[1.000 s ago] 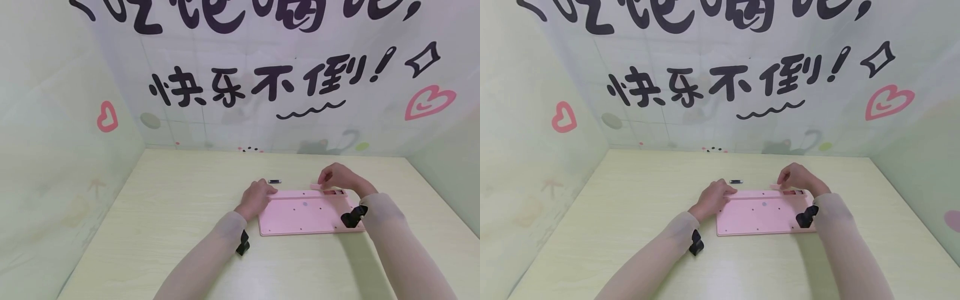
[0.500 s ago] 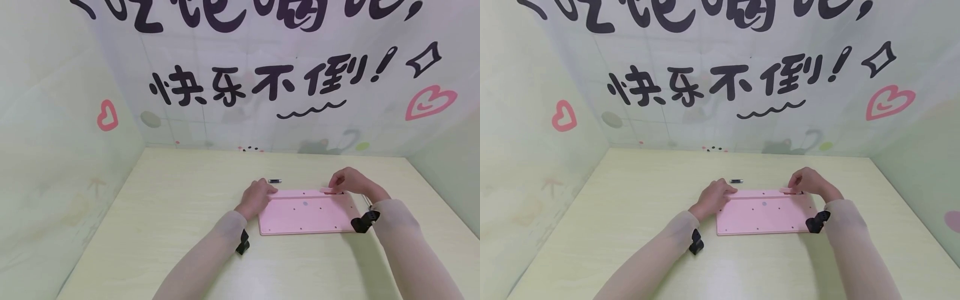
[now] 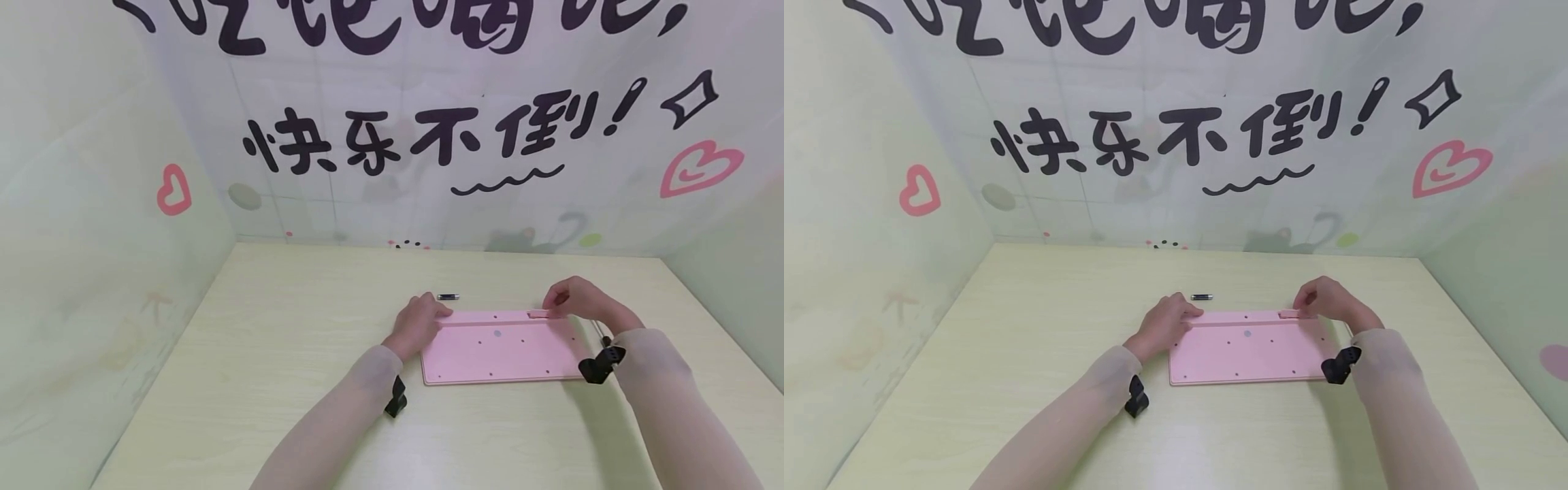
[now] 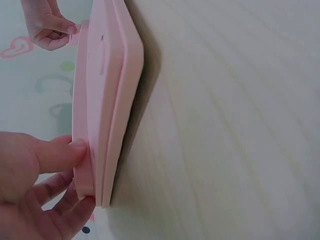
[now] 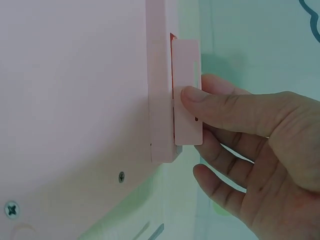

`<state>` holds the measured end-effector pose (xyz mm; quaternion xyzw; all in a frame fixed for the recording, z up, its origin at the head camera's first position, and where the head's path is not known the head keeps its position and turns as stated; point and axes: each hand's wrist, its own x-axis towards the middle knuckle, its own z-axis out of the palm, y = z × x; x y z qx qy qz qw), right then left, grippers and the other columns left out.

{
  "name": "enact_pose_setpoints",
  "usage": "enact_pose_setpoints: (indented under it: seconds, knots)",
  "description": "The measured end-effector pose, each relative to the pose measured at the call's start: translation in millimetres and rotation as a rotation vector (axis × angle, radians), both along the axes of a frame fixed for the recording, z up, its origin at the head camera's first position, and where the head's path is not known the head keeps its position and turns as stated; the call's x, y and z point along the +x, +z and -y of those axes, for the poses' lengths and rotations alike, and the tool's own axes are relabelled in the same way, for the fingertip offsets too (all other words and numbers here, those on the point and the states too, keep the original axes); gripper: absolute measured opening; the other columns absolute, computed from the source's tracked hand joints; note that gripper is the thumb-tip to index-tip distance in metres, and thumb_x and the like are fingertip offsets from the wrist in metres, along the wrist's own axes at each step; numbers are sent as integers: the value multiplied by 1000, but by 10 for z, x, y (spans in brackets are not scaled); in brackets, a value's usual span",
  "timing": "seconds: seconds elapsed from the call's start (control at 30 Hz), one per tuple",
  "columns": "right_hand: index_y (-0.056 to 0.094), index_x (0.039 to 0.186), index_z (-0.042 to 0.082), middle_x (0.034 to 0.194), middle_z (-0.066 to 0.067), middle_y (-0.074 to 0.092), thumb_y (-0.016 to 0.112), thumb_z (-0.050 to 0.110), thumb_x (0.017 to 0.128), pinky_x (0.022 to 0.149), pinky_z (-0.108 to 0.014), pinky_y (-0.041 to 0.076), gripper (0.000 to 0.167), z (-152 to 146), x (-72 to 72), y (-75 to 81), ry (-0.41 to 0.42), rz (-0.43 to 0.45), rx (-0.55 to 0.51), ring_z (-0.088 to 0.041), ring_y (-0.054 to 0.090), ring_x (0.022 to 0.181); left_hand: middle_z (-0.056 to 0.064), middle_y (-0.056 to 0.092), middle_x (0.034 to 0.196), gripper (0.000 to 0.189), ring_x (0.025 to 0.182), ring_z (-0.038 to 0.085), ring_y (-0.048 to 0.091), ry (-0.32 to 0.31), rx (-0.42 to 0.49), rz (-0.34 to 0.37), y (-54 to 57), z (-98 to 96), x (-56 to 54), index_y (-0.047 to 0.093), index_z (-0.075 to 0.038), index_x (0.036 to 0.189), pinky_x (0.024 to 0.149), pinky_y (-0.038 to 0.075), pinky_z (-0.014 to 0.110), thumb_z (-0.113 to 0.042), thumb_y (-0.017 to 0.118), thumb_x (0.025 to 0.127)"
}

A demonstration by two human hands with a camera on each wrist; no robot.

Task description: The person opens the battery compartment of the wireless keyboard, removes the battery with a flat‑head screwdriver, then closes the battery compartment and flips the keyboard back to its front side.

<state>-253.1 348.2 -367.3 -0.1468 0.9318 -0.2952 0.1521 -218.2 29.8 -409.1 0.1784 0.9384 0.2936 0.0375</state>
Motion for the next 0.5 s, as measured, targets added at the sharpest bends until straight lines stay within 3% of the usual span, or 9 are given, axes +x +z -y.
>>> enact_pose_setpoints:
  seconds: [0.27, 0.5]
  knots:
    - [66, 81, -2, 75, -7, 63, 70, -5, 74, 60, -25, 47, 8, -2, -21, -7, 13, 3, 10, -15, 53, 68, -2, 55, 95, 30, 83, 13, 47, 1, 2, 0, -3, 4, 6, 69, -19, 110, 61, 39, 19, -7, 66, 82]
    - [67, 79, 0, 75, -3, 64, 71, -3, 73, 61, -26, 48, 7, 29, -47, 11, 75, -17, 16, -14, 55, 68, -2, 55, 94, 29, 83, 13, 47, -4, 0, -9, 2, 8, 5, 69, -18, 110, 61, 39, 20, -7, 66, 83]
